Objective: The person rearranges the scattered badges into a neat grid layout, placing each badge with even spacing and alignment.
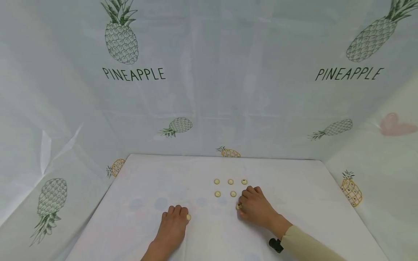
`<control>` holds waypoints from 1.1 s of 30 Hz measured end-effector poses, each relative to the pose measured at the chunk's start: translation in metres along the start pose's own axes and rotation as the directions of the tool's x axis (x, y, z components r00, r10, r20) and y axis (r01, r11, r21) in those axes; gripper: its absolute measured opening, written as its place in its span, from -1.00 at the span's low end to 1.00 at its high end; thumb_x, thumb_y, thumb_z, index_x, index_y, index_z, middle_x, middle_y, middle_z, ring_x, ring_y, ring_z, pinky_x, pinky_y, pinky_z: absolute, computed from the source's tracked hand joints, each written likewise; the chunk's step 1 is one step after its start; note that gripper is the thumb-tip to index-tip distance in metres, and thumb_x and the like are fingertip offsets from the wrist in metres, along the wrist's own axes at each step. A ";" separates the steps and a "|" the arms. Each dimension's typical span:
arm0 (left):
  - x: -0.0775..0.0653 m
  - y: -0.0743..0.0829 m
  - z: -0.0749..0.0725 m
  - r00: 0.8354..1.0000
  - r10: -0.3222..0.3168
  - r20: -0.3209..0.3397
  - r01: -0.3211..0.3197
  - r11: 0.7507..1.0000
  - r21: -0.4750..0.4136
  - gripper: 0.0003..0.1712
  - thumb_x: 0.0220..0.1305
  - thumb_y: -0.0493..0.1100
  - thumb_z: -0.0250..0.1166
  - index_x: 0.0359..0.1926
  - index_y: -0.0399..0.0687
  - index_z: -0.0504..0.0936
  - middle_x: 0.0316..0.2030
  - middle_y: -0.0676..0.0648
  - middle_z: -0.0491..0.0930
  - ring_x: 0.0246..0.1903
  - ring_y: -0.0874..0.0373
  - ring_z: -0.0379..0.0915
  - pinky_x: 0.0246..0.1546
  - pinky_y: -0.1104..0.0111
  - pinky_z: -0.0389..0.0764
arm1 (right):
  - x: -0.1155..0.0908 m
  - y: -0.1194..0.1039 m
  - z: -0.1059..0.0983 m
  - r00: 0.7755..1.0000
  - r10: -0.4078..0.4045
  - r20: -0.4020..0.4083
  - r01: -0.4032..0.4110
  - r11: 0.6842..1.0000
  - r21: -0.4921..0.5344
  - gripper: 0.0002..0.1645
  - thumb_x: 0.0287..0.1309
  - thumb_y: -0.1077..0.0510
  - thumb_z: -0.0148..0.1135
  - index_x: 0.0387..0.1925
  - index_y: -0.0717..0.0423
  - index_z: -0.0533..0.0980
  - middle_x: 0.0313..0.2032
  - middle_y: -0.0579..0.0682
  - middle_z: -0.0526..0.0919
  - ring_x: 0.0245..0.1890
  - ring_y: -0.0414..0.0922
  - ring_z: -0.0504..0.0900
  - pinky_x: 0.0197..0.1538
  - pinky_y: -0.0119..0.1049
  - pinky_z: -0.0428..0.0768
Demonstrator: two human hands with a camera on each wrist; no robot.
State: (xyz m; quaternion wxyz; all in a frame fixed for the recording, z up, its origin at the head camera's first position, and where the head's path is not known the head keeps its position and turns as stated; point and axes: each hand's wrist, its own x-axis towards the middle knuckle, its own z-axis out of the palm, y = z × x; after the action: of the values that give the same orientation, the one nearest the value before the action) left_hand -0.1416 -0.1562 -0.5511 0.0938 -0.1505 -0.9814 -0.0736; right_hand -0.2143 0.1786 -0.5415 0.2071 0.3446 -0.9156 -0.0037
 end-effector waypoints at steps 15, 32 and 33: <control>0.002 0.003 -0.003 1.000 -0.013 0.027 0.013 1.000 0.015 -0.75 0.38 -0.10 0.43 -0.13 -0.09 0.55 -0.29 0.02 0.42 -0.27 0.11 0.19 -0.29 0.21 0.32 | 0.007 -0.010 0.005 0.992 0.058 0.108 -0.060 0.998 0.012 -0.74 0.06 -0.10 0.50 -0.42 -0.05 0.64 -0.36 -0.18 0.57 -0.24 -0.13 0.38 -0.03 -0.10 0.36; -0.001 0.000 0.001 1.000 0.002 0.000 -0.002 1.000 0.005 -0.78 0.42 -0.08 0.38 -0.20 -0.05 0.50 -0.32 0.04 0.37 -0.29 0.12 0.15 -0.30 0.21 0.31 | 0.005 -0.014 0.005 0.996 0.058 0.068 -0.063 0.996 0.067 -0.77 0.06 -0.07 0.51 -0.42 -0.08 0.62 -0.39 -0.22 0.54 -0.26 -0.17 0.36 -0.07 -0.13 0.35; -0.001 0.000 0.001 1.000 0.002 0.000 -0.002 1.000 0.001 -0.78 0.43 -0.08 0.37 -0.21 -0.05 0.50 -0.33 0.04 0.36 -0.29 0.12 0.14 -0.30 0.21 0.31 | 0.005 -0.014 0.005 0.996 0.062 0.072 -0.066 0.996 0.066 -0.77 0.06 -0.07 0.51 -0.41 -0.08 0.63 -0.38 -0.21 0.54 -0.26 -0.17 0.36 -0.06 -0.13 0.35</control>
State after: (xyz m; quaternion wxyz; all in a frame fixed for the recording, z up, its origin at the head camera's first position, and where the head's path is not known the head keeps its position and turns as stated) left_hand -0.1407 -0.1561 -0.5523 0.0938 -0.1513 -0.9813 -0.0728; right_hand -0.2103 0.1639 -0.5460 0.1632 0.3216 -0.9324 0.0221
